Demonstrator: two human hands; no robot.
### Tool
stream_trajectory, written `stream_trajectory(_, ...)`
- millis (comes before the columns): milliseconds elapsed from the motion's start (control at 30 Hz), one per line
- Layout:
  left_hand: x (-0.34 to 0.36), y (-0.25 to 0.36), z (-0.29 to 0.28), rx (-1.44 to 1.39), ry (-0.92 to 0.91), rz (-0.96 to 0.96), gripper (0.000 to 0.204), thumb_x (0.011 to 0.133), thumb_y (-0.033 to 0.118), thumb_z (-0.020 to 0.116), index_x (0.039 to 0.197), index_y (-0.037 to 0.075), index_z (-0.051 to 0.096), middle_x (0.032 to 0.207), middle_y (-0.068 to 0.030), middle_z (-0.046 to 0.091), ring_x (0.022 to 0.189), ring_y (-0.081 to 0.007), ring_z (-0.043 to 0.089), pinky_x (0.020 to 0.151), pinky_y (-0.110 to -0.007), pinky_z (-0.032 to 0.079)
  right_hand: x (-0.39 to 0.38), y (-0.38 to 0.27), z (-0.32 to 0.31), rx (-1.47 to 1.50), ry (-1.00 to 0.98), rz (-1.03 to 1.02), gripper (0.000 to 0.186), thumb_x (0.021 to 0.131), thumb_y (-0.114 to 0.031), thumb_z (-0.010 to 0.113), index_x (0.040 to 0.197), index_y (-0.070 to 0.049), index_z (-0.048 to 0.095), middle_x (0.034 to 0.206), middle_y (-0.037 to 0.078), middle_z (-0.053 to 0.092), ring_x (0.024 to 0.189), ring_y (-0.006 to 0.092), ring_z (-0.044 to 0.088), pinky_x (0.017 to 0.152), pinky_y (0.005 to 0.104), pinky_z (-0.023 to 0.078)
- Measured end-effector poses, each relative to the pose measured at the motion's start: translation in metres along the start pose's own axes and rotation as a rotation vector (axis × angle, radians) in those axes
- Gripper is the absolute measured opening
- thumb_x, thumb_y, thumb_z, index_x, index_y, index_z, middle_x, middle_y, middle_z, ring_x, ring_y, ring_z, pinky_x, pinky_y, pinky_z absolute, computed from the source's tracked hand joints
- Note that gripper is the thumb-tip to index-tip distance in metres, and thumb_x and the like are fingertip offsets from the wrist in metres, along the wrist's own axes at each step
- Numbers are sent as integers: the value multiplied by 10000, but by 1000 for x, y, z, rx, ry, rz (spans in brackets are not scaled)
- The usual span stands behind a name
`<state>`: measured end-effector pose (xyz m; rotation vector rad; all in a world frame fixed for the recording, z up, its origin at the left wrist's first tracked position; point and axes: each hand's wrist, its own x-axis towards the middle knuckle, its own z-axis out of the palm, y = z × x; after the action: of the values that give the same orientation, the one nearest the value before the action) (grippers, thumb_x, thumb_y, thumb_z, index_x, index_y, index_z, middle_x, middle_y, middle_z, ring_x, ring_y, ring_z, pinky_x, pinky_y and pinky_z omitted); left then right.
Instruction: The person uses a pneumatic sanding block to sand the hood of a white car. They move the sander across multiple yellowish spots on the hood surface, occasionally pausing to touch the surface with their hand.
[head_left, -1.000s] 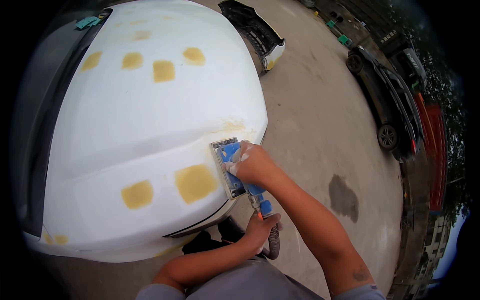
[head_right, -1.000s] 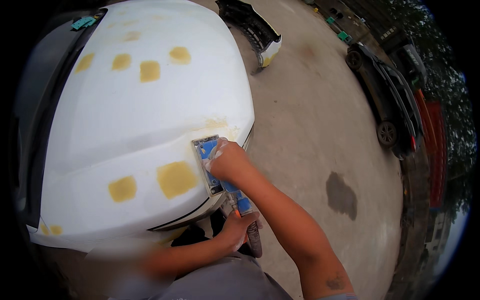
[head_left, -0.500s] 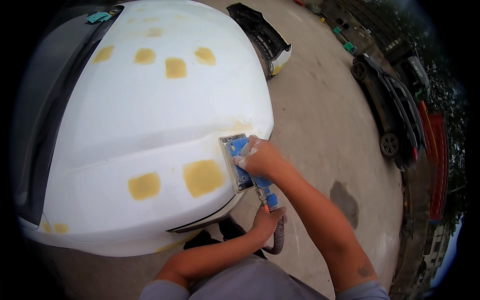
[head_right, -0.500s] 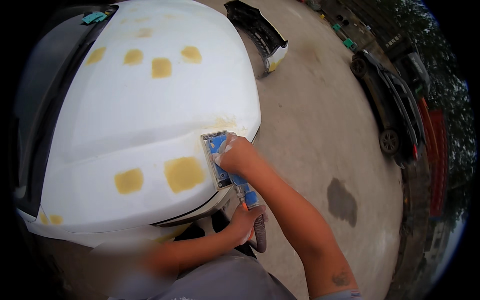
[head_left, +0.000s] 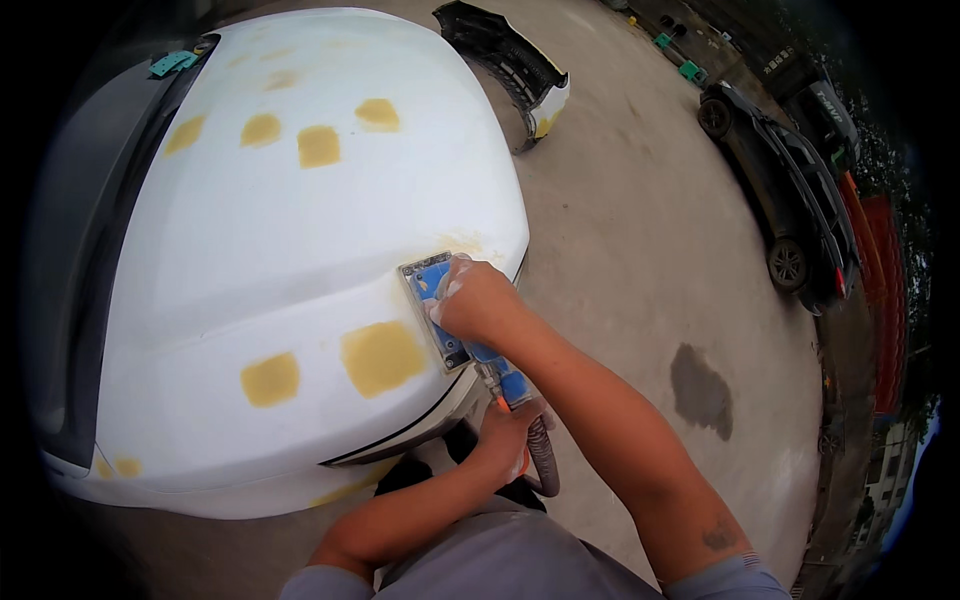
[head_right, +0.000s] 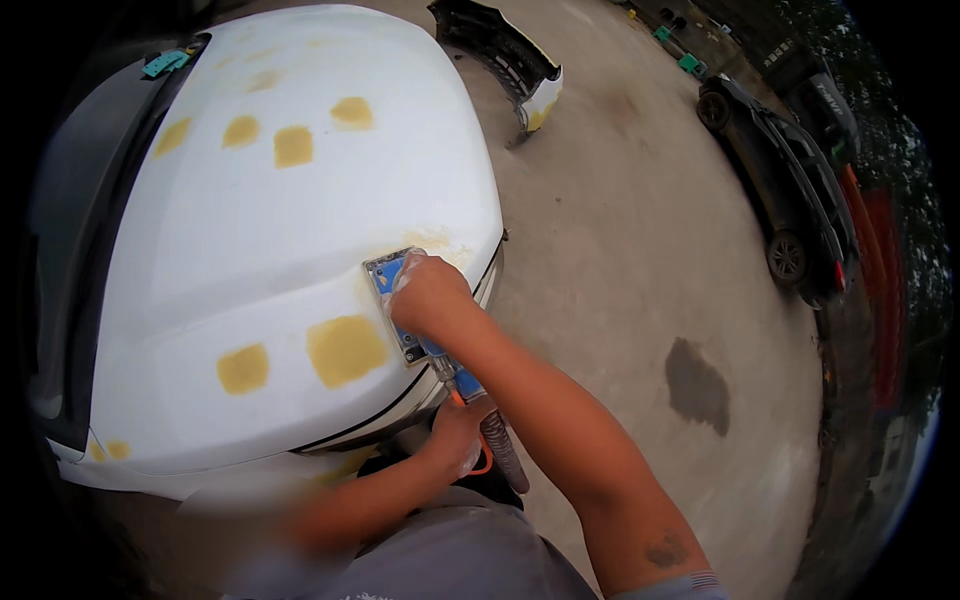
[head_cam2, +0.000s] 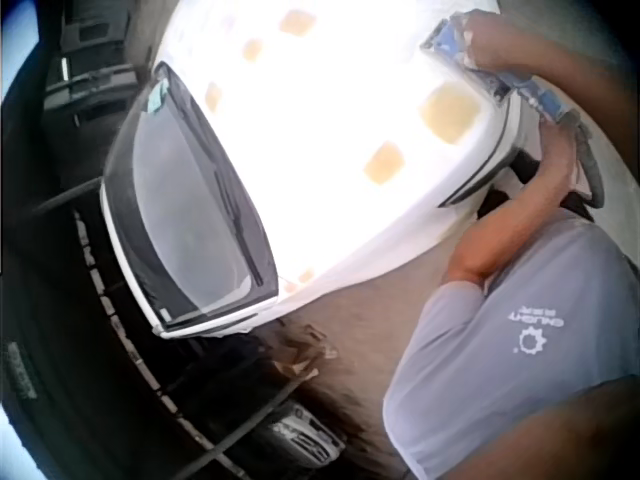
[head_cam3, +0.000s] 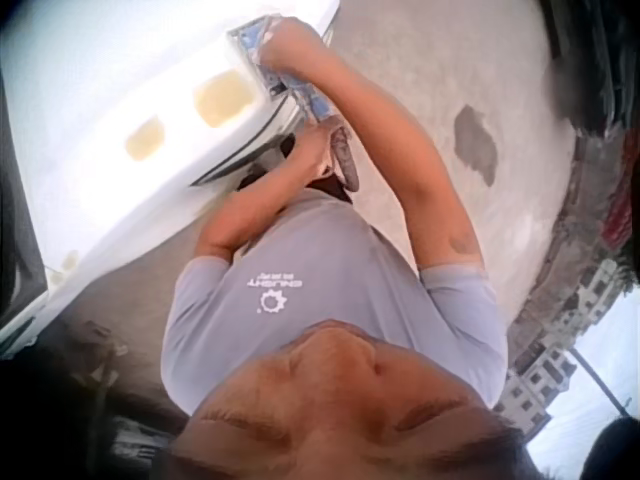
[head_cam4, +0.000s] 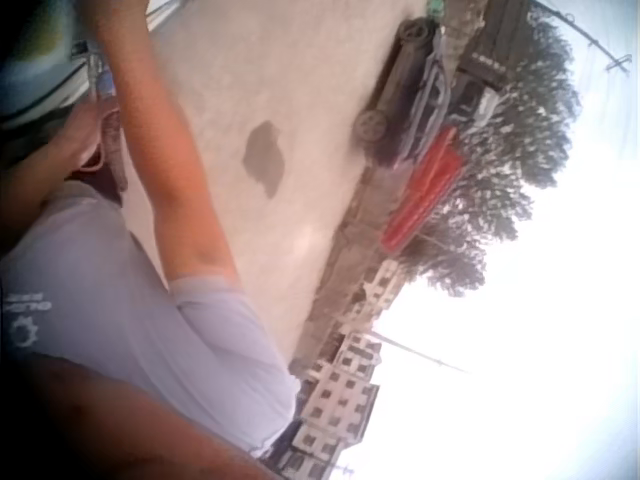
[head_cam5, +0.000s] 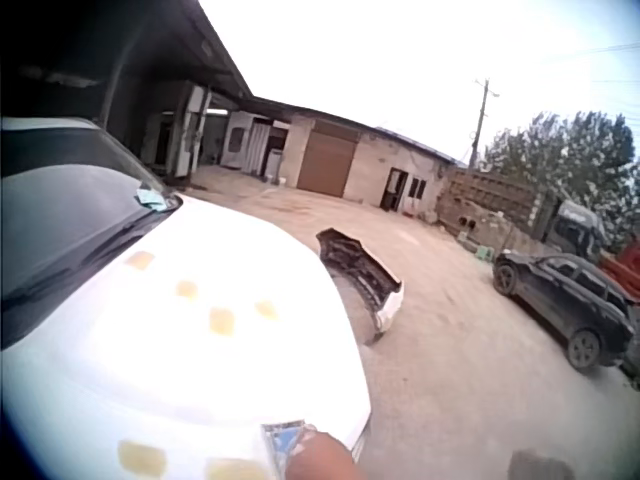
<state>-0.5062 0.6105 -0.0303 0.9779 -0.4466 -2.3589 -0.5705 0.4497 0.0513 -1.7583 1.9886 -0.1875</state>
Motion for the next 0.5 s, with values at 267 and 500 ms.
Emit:
stream_trajectory(267,26,-33,18,57,98,-17,82,940,98,660,892,32,656,801,-75,679,717,-182,640,709,-343,505,2,49,17,-43,-93,-38,646,900,-386,752,1229,131,547,1105,292,719,1026,427,720,896,448,584)
stream_trajectory(500,65,-27,46,151,291,56,134,995,137,677,1066,24,669,940,-61,700,822,-188,672,746,-347,524,17,69,-4,88,-174,-143,712,878,-307,768,1393,88,477,1212,249,674,1089,427,697,933,467,583)
